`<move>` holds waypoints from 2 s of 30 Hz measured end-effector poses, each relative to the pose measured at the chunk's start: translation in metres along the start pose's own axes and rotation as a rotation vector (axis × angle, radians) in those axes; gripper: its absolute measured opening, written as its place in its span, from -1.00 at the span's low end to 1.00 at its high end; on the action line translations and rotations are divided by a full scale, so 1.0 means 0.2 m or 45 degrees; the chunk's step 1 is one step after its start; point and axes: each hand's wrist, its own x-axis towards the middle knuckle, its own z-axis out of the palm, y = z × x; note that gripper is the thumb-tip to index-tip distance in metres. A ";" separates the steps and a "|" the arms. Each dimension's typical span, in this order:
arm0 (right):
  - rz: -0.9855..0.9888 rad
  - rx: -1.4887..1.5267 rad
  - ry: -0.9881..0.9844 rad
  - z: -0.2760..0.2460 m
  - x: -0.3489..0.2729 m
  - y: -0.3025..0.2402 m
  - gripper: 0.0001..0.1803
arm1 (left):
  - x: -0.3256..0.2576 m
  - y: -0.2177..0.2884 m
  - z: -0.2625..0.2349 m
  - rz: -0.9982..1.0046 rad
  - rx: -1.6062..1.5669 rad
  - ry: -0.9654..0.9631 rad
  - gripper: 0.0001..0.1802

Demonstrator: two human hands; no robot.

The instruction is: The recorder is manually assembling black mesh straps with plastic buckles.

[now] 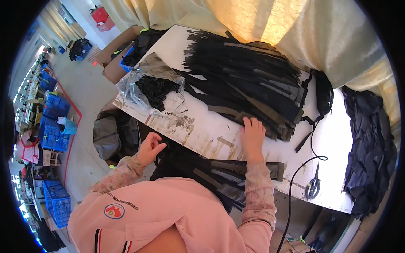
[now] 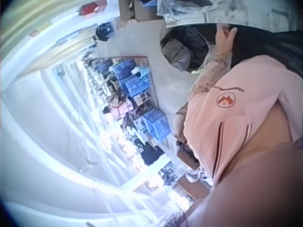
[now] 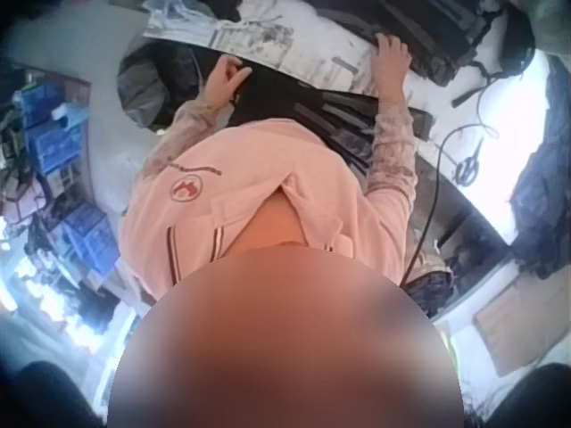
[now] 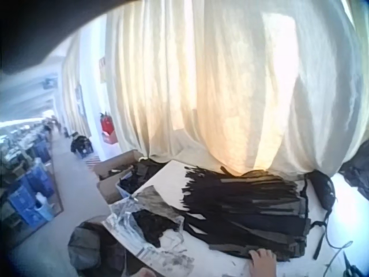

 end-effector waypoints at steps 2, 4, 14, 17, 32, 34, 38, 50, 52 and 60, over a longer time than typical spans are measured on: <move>-0.027 -0.004 -0.051 -0.03 -0.06 -0.03 -0.74 | 0.02 0.12 0.01 0.185 -0.007 -0.018 -0.77; -0.040 -0.017 -0.102 -0.08 -0.16 -0.05 -0.83 | 0.05 0.15 0.04 0.197 -0.062 -0.041 -0.79; 0.070 0.001 -0.301 -0.35 -0.30 -0.03 -0.84 | 0.62 0.18 -0.28 0.536 0.060 0.229 -0.84; -0.178 0.293 -0.091 -0.20 -0.11 -0.35 -0.67 | 0.83 0.15 -0.33 0.515 0.598 0.138 -0.76; -0.377 0.153 -0.378 0.30 0.16 -0.64 -0.89 | 1.06 0.21 -0.18 0.496 1.316 -0.035 -0.60; -0.328 0.173 -0.434 0.22 0.13 -0.64 -0.86 | 1.04 0.19 -0.22 0.621 1.317 0.071 -0.72; -0.393 0.399 -0.484 0.17 0.10 -0.62 -0.85 | 0.98 0.17 -0.29 0.745 1.023 0.178 -0.83; -0.312 0.965 -0.479 -0.04 0.19 -0.67 -0.80 | 0.39 0.33 -0.06 -0.102 -1.271 -0.358 -0.77; -0.321 0.995 -0.528 -0.06 0.19 -0.65 -0.79 | 0.35 0.30 -0.01 -0.135 -1.438 -0.420 -0.78; -0.381 1.023 -0.536 -0.19 0.16 -0.69 -0.77 | 0.29 0.25 0.13 -0.286 -1.766 -0.561 -0.87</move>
